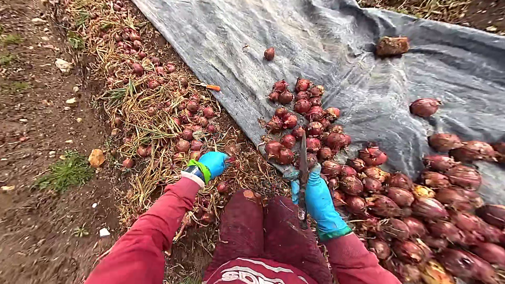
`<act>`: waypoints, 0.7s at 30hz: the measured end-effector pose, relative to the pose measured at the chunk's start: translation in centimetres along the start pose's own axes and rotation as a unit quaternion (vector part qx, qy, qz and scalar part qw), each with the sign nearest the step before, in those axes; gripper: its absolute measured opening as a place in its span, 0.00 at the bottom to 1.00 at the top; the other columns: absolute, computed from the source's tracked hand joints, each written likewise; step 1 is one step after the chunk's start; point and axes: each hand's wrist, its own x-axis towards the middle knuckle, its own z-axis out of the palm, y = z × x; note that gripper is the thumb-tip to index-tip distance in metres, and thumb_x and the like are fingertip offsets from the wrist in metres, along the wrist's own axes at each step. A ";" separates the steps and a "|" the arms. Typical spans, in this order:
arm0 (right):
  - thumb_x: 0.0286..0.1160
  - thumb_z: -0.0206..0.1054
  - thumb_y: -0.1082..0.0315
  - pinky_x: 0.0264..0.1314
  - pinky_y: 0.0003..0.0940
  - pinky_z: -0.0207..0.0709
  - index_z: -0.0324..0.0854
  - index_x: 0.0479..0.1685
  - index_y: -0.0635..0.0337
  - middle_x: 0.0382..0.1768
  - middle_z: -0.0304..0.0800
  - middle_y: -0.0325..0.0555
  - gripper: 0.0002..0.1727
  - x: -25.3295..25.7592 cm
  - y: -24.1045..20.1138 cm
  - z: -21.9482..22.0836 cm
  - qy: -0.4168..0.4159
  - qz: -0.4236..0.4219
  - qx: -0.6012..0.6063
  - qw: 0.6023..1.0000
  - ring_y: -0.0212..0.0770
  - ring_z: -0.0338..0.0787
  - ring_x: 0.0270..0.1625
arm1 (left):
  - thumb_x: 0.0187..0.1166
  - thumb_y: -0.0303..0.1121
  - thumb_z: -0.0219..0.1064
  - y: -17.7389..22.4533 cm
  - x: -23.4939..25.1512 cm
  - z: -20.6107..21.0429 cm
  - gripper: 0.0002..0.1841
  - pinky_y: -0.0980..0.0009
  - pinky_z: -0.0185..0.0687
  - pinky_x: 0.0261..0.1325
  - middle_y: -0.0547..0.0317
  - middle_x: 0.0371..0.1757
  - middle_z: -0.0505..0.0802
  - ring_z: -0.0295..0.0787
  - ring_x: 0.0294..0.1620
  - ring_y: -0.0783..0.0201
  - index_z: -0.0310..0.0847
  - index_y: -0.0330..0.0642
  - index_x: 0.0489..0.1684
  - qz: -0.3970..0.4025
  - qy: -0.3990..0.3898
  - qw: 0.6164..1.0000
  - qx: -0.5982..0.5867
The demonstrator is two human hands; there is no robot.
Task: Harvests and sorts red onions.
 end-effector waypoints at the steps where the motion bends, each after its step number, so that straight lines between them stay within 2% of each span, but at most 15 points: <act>1: 0.79 0.18 0.23 0.16 0.43 0.82 0.83 0.43 0.59 0.13 0.79 0.47 0.55 -0.4 1.5 -0.4 -0.011 0.031 0.000 0.999 0.44 0.81 0.13 | 0.86 0.45 0.64 -0.3 1.5 3.2 0.14 0.35 0.81 0.68 0.49 0.55 0.96 0.91 0.63 0.46 0.91 0.51 0.57 0.028 -0.053 0.998 0.020; 3: 0.83 0.18 0.28 0.16 0.43 0.83 0.81 0.41 0.61 0.14 0.80 0.49 0.52 -1.2 4.1 -0.6 -0.012 0.091 0.005 0.996 0.45 0.83 0.13 | 0.79 0.35 0.67 -0.8 4.2 9.7 0.15 0.31 0.77 0.69 0.51 0.60 0.95 0.89 0.66 0.45 0.90 0.56 0.62 0.052 -0.142 0.986 0.071; 5: 0.85 0.17 0.30 0.16 0.41 0.82 0.80 0.40 0.63 0.15 0.82 0.49 0.51 -2.0 5.8 -0.5 -0.018 0.133 0.019 0.991 0.44 0.83 0.13 | 0.72 0.30 0.72 -1.8 5.8 14.9 0.18 0.31 0.82 0.63 0.51 0.57 0.95 0.90 0.62 0.43 0.91 0.56 0.60 0.067 -0.190 0.974 0.105; 7: 0.84 0.16 0.29 0.15 0.40 0.81 0.81 0.43 0.62 0.15 0.82 0.48 0.52 -2.4 7.2 -0.6 -0.025 0.162 0.028 0.986 0.45 0.83 0.13 | 0.67 0.28 0.74 -2.4 6.6 17.2 0.23 0.35 0.79 0.71 0.49 0.60 0.94 0.88 0.66 0.42 0.88 0.53 0.64 0.075 -0.226 0.964 0.121; 9: 0.83 0.15 0.30 0.14 0.41 0.80 0.82 0.48 0.64 0.15 0.82 0.49 0.54 -2.3 8.1 -0.4 -0.022 0.197 0.033 0.980 0.45 0.82 0.13 | 0.66 0.24 0.76 -2.8 6.6 17.0 0.30 0.34 0.73 0.76 0.38 0.68 0.88 0.82 0.71 0.34 0.81 0.43 0.74 0.063 -0.268 0.953 0.131; 10: 0.83 0.14 0.30 0.14 0.42 0.81 0.82 0.48 0.64 0.15 0.82 0.50 0.54 -2.1 8.3 -0.3 -0.020 0.215 0.034 0.976 0.46 0.82 0.13 | 0.67 0.23 0.75 -3.1 6.3 16.8 0.31 0.33 0.75 0.75 0.33 0.71 0.85 0.80 0.73 0.32 0.78 0.39 0.77 0.045 -0.285 0.948 0.134; 12: 0.83 0.14 0.29 0.14 0.42 0.81 0.82 0.47 0.64 0.15 0.82 0.51 0.54 -1.0 8.2 -0.1 -0.018 0.227 0.044 0.973 0.46 0.82 0.12 | 0.72 0.21 0.71 -3.6 5.9 15.1 0.26 0.32 0.81 0.69 0.29 0.72 0.83 0.81 0.72 0.30 0.78 0.31 0.73 -0.008 -0.301 0.946 0.123; 13: 0.83 0.14 0.30 0.14 0.41 0.80 0.82 0.46 0.64 0.14 0.81 0.50 0.54 -0.4 8.1 0.1 -0.021 0.223 0.050 0.973 0.46 0.82 0.12 | 0.74 0.22 0.69 -3.7 5.6 13.9 0.22 0.32 0.82 0.67 0.30 0.71 0.84 0.83 0.71 0.32 0.80 0.29 0.68 -0.026 -0.299 0.946 0.121; 15: 0.83 0.13 0.30 0.15 0.41 0.81 0.82 0.48 0.64 0.15 0.81 0.50 0.55 0.6 7.6 0.6 -0.029 0.214 0.055 0.975 0.46 0.82 0.13 | 0.77 0.24 0.66 -4.1 5.4 12.1 0.16 0.32 0.82 0.67 0.33 0.67 0.88 0.86 0.68 0.34 0.84 0.30 0.62 -0.052 -0.286 0.951 0.107; 18: 0.83 0.13 0.30 0.16 0.43 0.82 0.82 0.49 0.65 0.15 0.81 0.51 0.55 1.3 7.2 1.5 -0.025 0.207 0.070 0.975 0.47 0.83 0.14 | 0.77 0.29 0.65 -4.5 5.4 11.2 0.14 0.31 0.83 0.63 0.37 0.62 0.91 0.89 0.65 0.36 0.87 0.34 0.57 -0.086 -0.250 0.958 0.108; 20: 0.83 0.13 0.30 0.17 0.42 0.82 0.82 0.46 0.65 0.16 0.81 0.51 0.55 0.6 7.1 1.9 -0.029 0.196 0.071 0.978 0.47 0.83 0.14 | 0.77 0.31 0.67 -4.8 4.7 12.4 0.16 0.31 0.83 0.62 0.36 0.65 0.90 0.88 0.65 0.35 0.86 0.34 0.59 -0.111 -0.222 0.965 0.088; 21: 0.83 0.14 0.30 0.17 0.42 0.82 0.81 0.46 0.65 0.16 0.82 0.51 0.54 -0.1 7.1 2.0 -0.037 0.189 0.070 0.979 0.47 0.83 0.14 | 0.75 0.35 0.70 -5.1 4.1 13.8 0.20 0.31 0.84 0.63 0.36 0.70 0.87 0.87 0.67 0.35 0.84 0.34 0.63 -0.127 -0.209 0.967 0.074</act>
